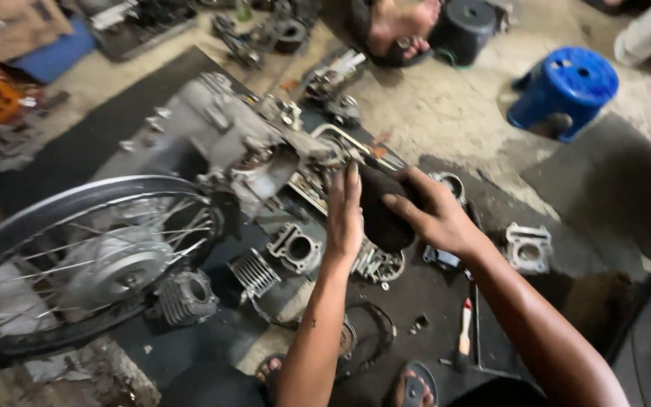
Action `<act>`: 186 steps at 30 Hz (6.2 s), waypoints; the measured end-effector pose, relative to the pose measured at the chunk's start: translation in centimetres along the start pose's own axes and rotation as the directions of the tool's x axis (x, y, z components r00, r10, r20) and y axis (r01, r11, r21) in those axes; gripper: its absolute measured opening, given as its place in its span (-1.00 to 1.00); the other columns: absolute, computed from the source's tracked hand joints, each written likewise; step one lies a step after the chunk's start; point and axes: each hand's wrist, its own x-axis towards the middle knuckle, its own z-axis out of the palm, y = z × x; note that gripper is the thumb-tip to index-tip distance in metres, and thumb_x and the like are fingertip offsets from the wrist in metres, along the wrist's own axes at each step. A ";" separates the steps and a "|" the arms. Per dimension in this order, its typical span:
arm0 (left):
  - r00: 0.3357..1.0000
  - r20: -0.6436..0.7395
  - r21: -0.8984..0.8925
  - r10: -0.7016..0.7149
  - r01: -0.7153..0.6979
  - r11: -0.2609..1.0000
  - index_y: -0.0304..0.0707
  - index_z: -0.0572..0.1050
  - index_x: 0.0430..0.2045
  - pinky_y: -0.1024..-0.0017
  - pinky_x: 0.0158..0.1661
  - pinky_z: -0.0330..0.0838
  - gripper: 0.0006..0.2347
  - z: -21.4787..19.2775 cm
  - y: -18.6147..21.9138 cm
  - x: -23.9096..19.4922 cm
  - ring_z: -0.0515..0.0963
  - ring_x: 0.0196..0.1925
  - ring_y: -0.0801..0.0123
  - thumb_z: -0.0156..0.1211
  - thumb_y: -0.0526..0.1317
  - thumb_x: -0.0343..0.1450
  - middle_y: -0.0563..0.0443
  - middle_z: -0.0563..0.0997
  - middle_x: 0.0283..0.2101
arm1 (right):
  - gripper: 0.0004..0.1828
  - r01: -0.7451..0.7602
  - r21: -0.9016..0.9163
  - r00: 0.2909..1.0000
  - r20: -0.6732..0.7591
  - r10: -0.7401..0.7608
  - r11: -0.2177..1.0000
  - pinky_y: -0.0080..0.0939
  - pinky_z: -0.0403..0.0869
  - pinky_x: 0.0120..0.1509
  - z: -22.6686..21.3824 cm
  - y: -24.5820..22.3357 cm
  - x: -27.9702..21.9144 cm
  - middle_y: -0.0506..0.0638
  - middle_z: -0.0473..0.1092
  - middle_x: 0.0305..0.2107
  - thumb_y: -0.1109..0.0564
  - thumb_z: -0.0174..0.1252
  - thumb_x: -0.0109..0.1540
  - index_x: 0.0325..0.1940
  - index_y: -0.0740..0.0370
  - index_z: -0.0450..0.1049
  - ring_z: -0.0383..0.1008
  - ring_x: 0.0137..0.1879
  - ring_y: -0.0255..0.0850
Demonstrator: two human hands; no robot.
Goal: Cleaning motorcycle engine components including the stator and casing using a brush and solvent.
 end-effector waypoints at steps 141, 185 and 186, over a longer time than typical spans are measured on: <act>0.666 0.525 -0.394 0.531 -0.363 0.845 -0.17 -0.08 0.52 -0.17 0.53 -0.33 -0.22 1.4 1.1 6.2 -0.12 0.60 -0.14 -0.40 0.40 0.50 -0.11 -0.20 0.60 | -0.72 0.196 0.176 0.605 -0.796 0.022 0.965 -0.05 0.41 0.13 10.3 -1.0 2.5 0.17 0.49 -0.09 0.13 0.09 0.41 0.16 0.28 0.51 0.41 0.01 -0.20; 0.794 0.514 -0.501 0.326 -0.030 0.865 -0.06 -0.17 0.52 -0.01 0.54 -0.44 -0.29 2.0 1.2 5.9 -0.25 0.62 -0.01 -0.64 0.36 0.53 0.01 -0.26 0.60 | -0.44 0.133 0.603 0.635 -0.662 0.399 0.787 0.16 0.24 0.40 11.1 0.4 2.8 0.29 0.32 0.17 -0.15 0.01 0.41 0.38 0.23 0.28 0.32 0.26 0.07; 0.806 0.506 -0.448 0.307 -0.059 0.892 -0.04 -0.19 0.52 0.01 0.54 -0.48 -0.28 1.3 1.1 6.8 -0.30 0.62 0.01 -0.71 0.36 0.52 0.03 -0.28 0.60 | -0.55 0.108 0.493 0.710 -0.646 0.281 0.863 0.09 0.26 0.37 11.1 0.4 2.6 0.24 0.37 0.08 -0.09 0.02 0.42 0.30 0.21 0.33 0.34 0.21 -0.01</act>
